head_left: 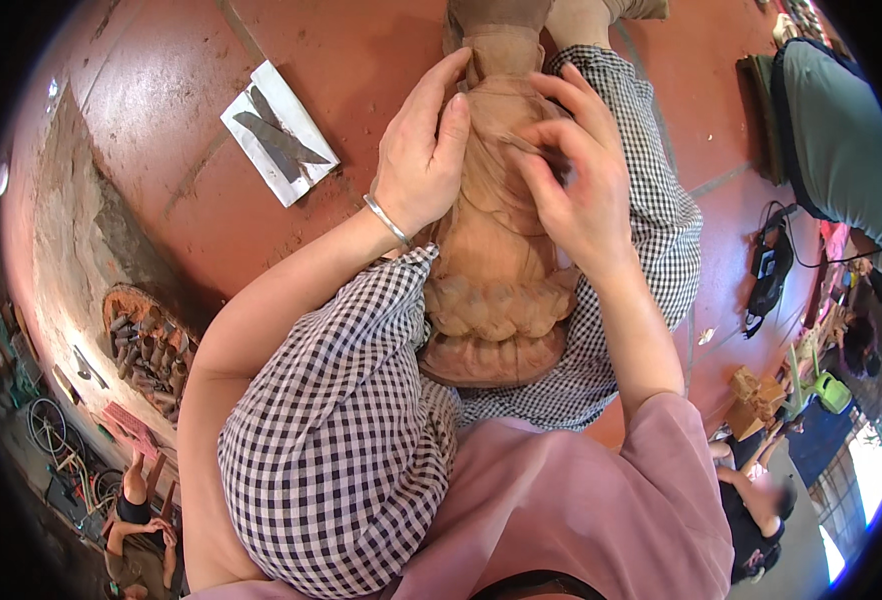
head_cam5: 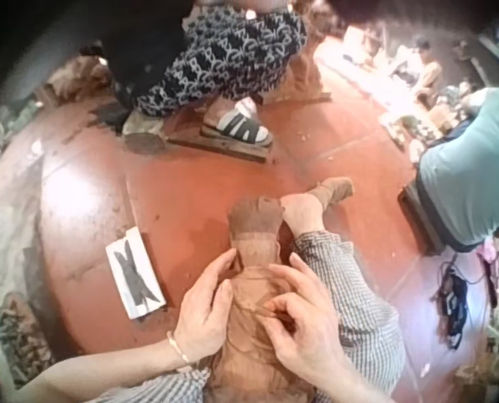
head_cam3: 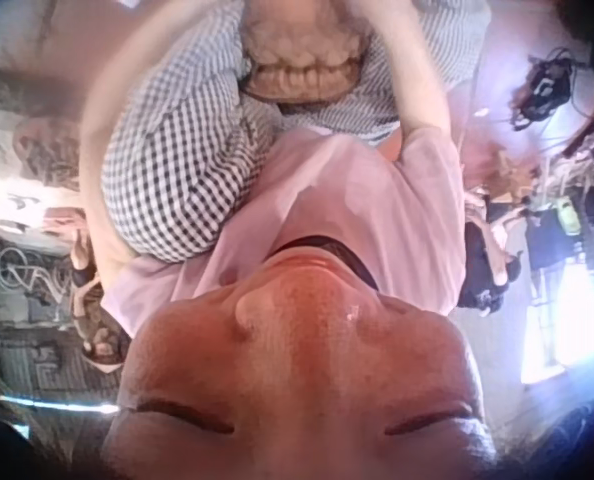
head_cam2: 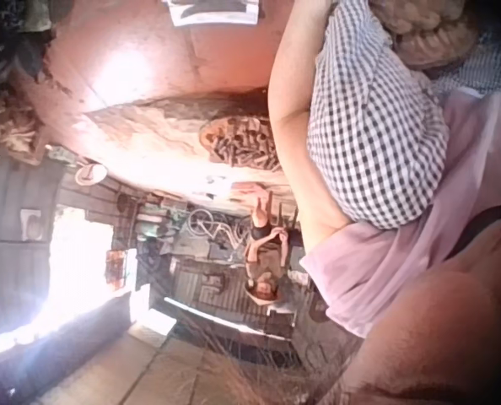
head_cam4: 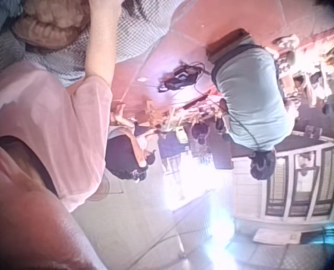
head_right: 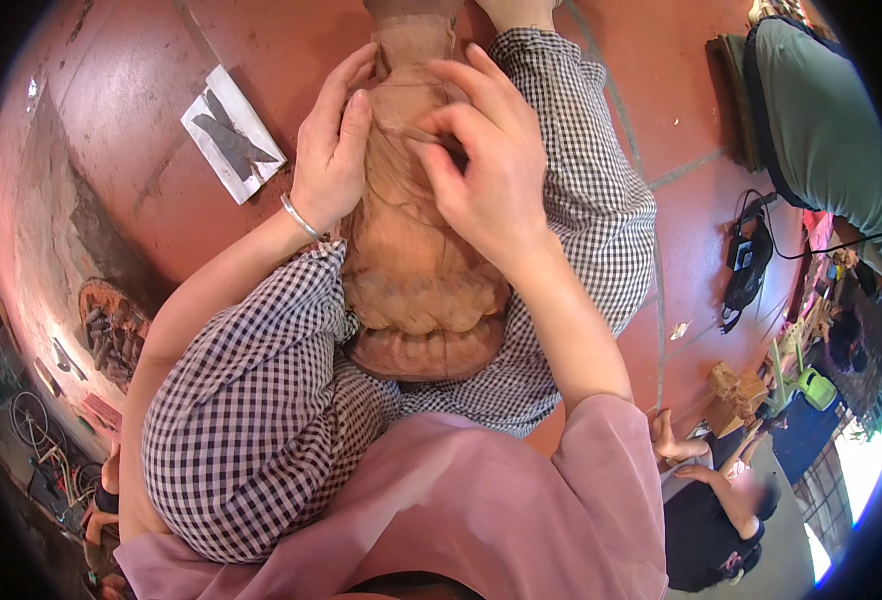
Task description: The person sits on the floor and carves a wooden object using a small knife, shaping its surface and removing small pieces of wood. The person rotates the object to access different areas and continues refining the details.
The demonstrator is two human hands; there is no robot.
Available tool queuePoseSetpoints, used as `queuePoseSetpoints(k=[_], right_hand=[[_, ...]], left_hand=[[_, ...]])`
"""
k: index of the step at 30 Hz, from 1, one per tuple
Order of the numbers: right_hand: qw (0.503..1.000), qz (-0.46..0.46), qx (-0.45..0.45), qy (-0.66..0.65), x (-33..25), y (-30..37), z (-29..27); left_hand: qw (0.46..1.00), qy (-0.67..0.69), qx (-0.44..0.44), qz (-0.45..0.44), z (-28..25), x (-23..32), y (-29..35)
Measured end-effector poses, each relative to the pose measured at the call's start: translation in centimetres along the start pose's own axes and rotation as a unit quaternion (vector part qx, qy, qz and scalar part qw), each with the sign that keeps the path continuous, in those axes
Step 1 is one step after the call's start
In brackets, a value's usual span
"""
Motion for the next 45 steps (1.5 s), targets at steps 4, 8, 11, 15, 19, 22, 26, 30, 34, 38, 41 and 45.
queuePoseSetpoints(k=[4,8,11,15,19,22,26,30,34,38,41,45], right_hand=[[0.999,0.035,-0.005,0.028,0.9,2.2,-1.1],[1.0,-0.009,-0.007,0.006,-0.2,-0.3,0.3],[0.999,0.038,0.009,0.003,0.7,1.5,-0.4],[0.951,0.246,0.048,-0.181,3.7,7.9,-2.4],[0.812,0.364,0.161,-0.427,2.1,10.0,-2.2],[0.78,0.4,0.126,-0.465,-0.7,10.9,-1.0],[0.885,0.368,0.06,-0.278,-1.2,11.1,0.2],[0.923,0.322,0.094,-0.191,-0.9,8.2,1.4],[0.957,0.25,0.117,-0.087,-1.1,7.1,0.7],[0.957,0.254,0.105,-0.093,-1.9,8.6,0.0],[0.961,0.209,0.147,-0.109,-1.4,6.0,0.7],[0.972,0.197,0.106,-0.071,-1.3,7.3,0.6]], left_hand=[[1.0,-0.011,0.01,0.013,0.1,-0.6,0.1],[1.0,-0.006,0.012,0.009,-0.1,-0.4,0.1],[1.0,-0.021,0.007,0.02,-0.1,-0.5,0.1],[0.999,-0.021,0.017,0.022,0.0,-0.5,0.2],[1.0,-0.007,0.018,0.023,0.1,-0.5,0.0],[1.0,-0.005,0.015,0.025,-0.1,-0.5,0.0],[1.0,0.01,0.005,0.017,-0.2,-0.6,0.0],[1.0,0.002,0.003,0.014,-0.2,-0.5,0.1],[1.0,-0.016,-0.004,0.011,-0.2,-0.1,0.1],[1.0,0.009,-0.017,-0.002,-0.2,0.0,0.2],[0.999,0.035,-0.013,0.0,0.1,-0.2,0.0],[1.0,0.026,-0.008,0.001,0.1,0.0,0.0]])
Point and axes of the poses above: each hand's wrist, its own y-axis away from the middle knuckle, its own z-axis out of the palm, x = y × z, the point moved 1 cm from there along -y, towards the middle knuckle, and after that the axes turned 5 degrees about -x, right-handed, at the moved point
